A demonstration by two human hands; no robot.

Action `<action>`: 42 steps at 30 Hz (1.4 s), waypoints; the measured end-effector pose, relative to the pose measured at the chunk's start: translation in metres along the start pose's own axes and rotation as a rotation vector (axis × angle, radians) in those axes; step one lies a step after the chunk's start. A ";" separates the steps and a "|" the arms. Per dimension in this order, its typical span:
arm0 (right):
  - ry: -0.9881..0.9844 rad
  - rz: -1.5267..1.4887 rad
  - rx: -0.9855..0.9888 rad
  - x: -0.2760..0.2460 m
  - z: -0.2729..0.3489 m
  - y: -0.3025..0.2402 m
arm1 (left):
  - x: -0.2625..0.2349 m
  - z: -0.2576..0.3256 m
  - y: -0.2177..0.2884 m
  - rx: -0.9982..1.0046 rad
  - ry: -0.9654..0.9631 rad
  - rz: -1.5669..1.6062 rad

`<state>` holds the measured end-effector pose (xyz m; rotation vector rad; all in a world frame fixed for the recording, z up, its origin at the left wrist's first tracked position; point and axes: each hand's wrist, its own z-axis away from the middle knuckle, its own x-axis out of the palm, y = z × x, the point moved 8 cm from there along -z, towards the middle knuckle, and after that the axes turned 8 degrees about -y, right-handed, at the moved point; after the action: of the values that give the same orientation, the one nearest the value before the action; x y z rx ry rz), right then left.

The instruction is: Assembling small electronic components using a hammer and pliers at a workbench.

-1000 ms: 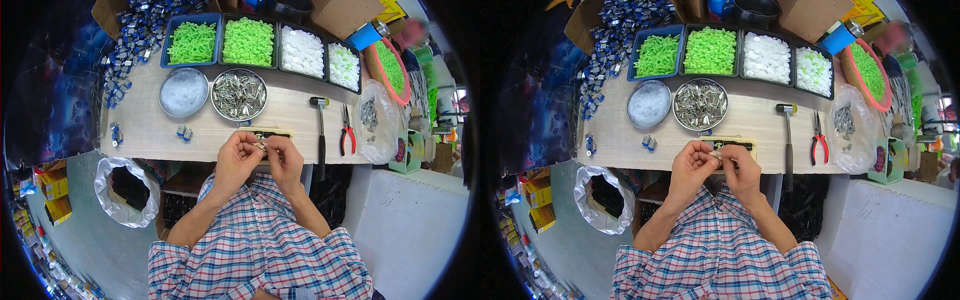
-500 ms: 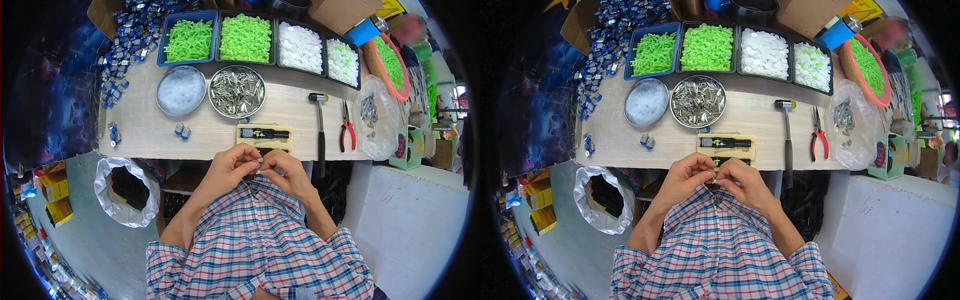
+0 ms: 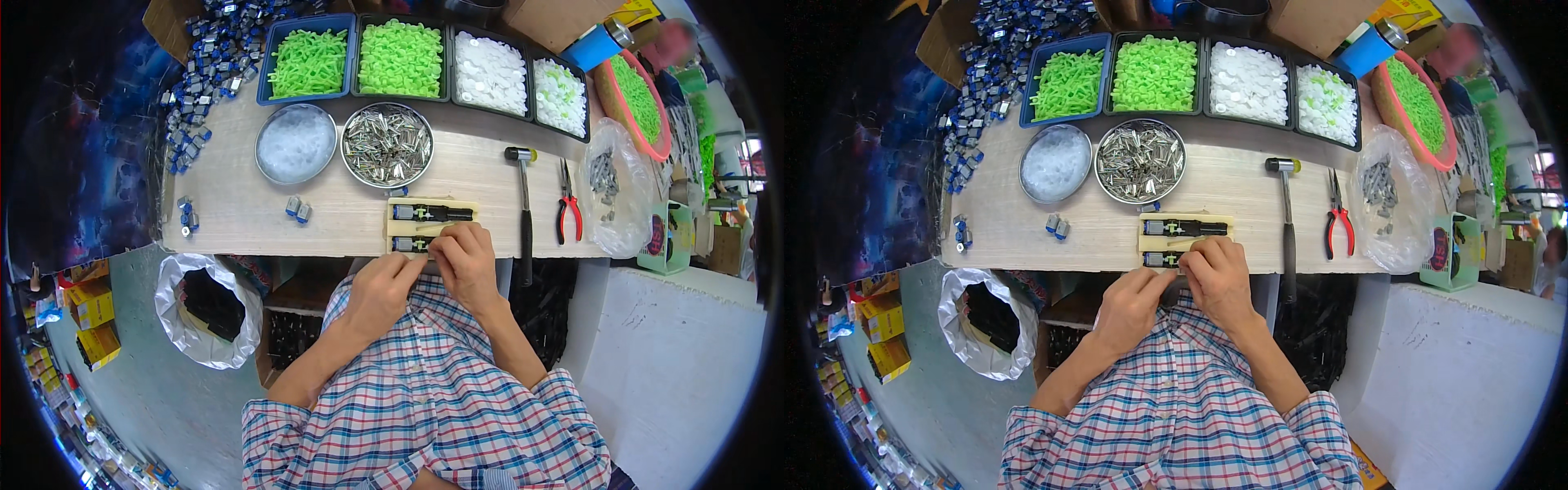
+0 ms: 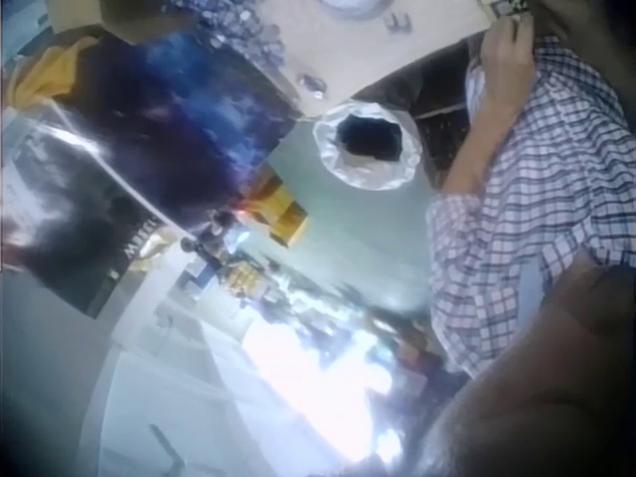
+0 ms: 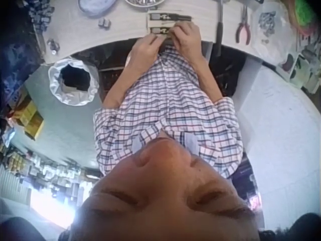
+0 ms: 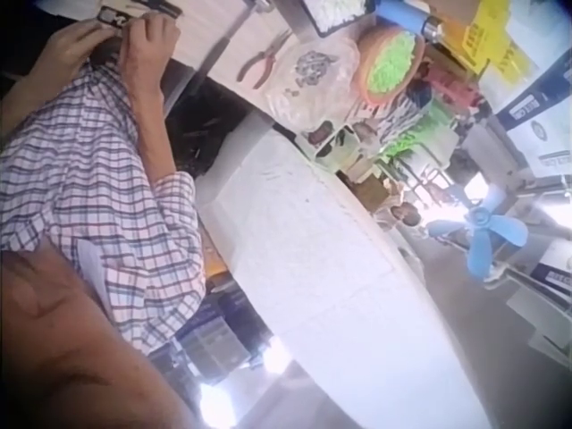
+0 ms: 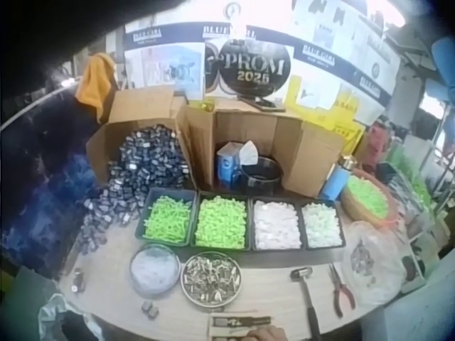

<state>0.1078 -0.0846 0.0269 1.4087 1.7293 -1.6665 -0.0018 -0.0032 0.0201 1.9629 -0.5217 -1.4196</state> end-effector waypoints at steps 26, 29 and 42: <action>-0.025 0.034 -0.040 -0.001 0.011 0.004 | 0.042 0.021 0.000 0.102 -0.206 -0.489; -0.049 -0.007 -0.012 -0.003 0.010 0.005 | 0.040 0.020 0.002 0.146 -0.191 -0.474; 0.418 0.203 0.152 -0.121 -0.056 0.129 | 0.019 0.009 0.007 0.297 -0.055 -0.071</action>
<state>0.2877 -0.1068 0.0677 2.0487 1.6134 -1.4961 -0.0038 -0.0235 0.0102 2.1970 -0.7306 -1.5140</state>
